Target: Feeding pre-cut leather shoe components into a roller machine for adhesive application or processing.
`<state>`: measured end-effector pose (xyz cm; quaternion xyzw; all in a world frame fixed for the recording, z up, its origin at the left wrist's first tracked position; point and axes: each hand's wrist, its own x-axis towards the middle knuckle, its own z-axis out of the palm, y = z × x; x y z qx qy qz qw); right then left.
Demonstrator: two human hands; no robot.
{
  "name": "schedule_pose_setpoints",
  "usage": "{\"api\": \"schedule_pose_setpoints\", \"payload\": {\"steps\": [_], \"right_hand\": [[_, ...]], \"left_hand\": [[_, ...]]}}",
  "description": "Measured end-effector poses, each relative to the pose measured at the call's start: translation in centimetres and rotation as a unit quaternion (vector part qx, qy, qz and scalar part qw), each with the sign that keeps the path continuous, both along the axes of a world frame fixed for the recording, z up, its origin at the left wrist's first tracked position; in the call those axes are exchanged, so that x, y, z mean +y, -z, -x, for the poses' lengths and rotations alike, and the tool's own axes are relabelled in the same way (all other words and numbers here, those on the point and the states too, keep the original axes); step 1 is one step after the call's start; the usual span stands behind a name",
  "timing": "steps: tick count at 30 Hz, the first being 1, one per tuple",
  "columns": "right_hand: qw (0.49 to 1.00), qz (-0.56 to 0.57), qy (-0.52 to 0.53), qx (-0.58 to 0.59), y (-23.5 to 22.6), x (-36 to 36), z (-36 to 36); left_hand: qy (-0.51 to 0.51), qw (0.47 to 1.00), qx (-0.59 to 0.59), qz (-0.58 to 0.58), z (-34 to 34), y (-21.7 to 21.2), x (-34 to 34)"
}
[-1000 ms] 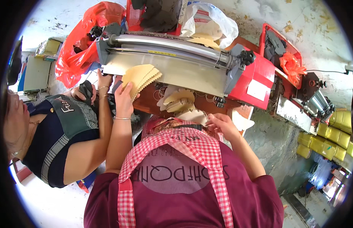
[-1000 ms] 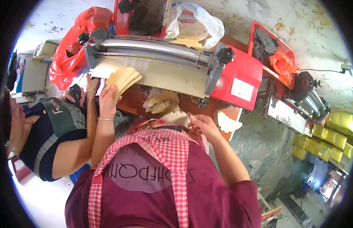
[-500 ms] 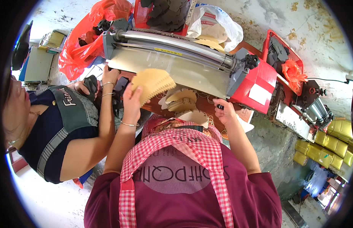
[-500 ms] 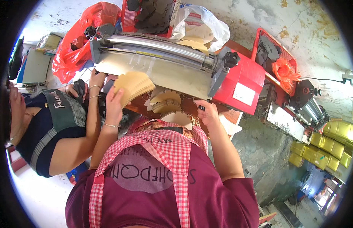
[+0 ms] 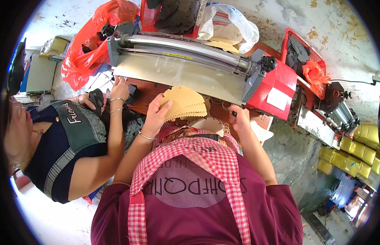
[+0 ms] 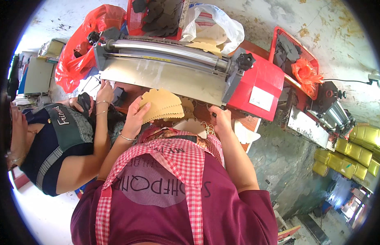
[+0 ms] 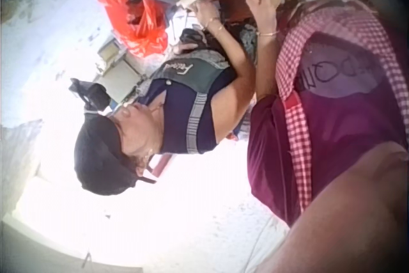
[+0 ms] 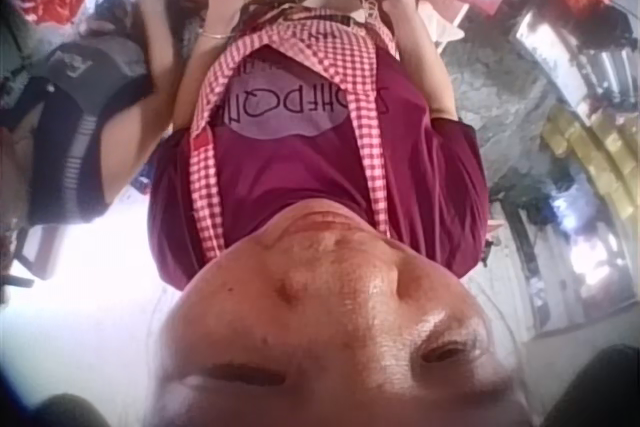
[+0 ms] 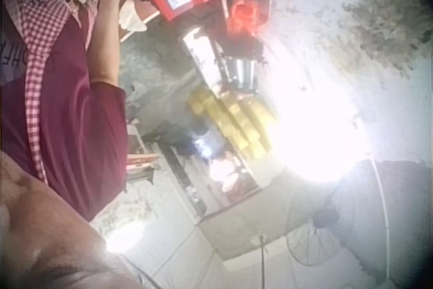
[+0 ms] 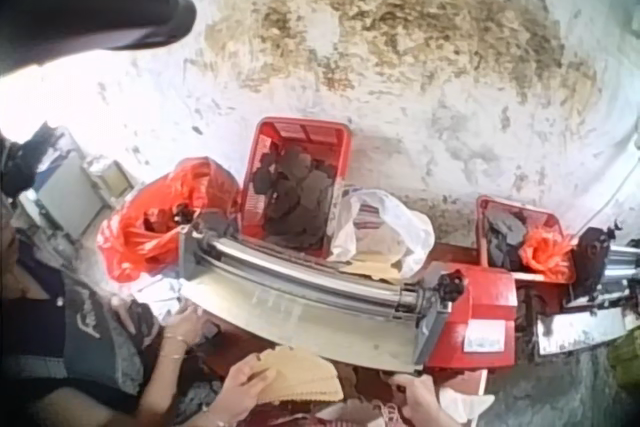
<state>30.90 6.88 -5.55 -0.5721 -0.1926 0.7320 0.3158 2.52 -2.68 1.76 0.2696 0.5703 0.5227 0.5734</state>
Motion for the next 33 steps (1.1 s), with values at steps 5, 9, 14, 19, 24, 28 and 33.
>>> {"api": "schedule_pose_setpoints", "payload": {"steps": [5, 9, 14, 19, 24, 28, 33], "right_hand": [[1.000, 0.003, 0.010, -0.019, -0.4, 0.0, 0.3], [1.000, 0.008, 0.012, -0.026, -0.4, 0.1, 0.4], [0.999, 0.010, 0.017, -0.032, -0.4, 0.0, 0.4], [0.999, 0.011, 0.011, -0.030, -0.9, 0.1, 0.4], [0.938, -0.016, -0.246, -0.244, -5.1, 0.9, -1.8], [0.749, -0.189, -0.488, -0.407, -11.4, 2.1, -2.7], [0.877, -0.286, -0.359, -0.143, -11.4, 1.7, 1.9]], "left_hand": [[0.031, 0.999, 0.009, 0.000, -0.2, 0.2, 0.2], [0.051, 0.998, 0.022, -0.013, -0.1, 0.6, 0.2], [0.066, 0.998, -0.021, 0.004, -0.6, 0.0, 0.3], [0.068, 0.994, -0.077, -0.037, -1.6, -0.5, 0.7], [0.152, 0.987, 0.004, -0.060, -0.7, -2.1, 3.0], [0.231, 0.971, 0.060, -0.018, -0.1, -3.4, 4.7], [0.285, 0.949, 0.128, 0.046, -0.7, -1.6, 6.4]]}}
